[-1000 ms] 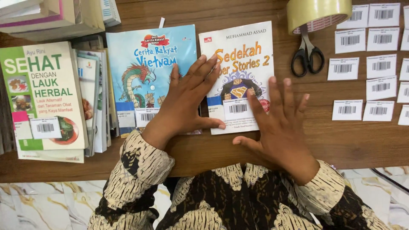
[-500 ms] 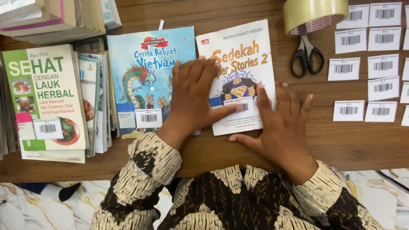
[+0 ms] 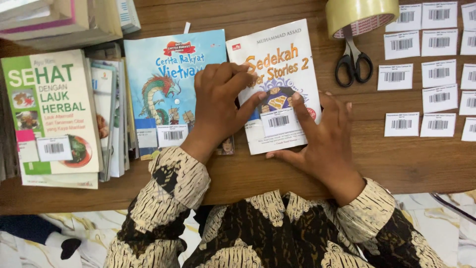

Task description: Labeling library books by attaching barcode stickers with clear tape and scissors

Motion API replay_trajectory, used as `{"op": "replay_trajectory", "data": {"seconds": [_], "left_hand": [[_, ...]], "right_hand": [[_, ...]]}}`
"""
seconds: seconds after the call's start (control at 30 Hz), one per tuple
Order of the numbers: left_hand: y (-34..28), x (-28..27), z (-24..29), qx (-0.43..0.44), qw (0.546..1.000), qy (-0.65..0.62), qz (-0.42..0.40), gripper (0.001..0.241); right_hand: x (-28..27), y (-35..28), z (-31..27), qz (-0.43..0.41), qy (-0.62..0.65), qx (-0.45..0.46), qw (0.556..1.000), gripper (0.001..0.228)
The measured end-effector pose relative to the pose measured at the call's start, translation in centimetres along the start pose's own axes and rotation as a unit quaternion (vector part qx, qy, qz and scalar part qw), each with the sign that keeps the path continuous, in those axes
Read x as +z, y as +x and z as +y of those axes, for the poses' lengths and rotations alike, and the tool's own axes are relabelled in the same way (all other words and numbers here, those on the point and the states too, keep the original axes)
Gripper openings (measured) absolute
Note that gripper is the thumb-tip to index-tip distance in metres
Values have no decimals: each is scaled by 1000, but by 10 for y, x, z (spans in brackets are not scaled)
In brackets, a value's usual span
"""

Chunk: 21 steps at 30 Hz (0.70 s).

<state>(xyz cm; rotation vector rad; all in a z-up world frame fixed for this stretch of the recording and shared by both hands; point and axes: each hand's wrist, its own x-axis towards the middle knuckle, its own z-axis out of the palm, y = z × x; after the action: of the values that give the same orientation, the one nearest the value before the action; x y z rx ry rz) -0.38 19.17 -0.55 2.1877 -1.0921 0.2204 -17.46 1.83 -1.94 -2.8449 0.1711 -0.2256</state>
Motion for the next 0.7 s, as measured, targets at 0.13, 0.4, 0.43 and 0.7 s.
{"op": "replay_trajectory", "data": {"seconds": [0.13,0.4,0.43,0.7], "left_hand": [[-5,-9,-12,16,999,-21,-42,30],[-19,-21,-19,-11,976,-8,-218,95],[-20,-20,-19,-7,973,-6,-232,103],[-19,-8,-11,5,987,11,-161,106]], "right_hand": [[1,0,0,8,-25,-20,999,114],[2,3,-2,13,-28,-19,999,133],[2,3,-2,7,-21,3,1000,145],[-2,0,-5,53,4,-23,998,129]]}}
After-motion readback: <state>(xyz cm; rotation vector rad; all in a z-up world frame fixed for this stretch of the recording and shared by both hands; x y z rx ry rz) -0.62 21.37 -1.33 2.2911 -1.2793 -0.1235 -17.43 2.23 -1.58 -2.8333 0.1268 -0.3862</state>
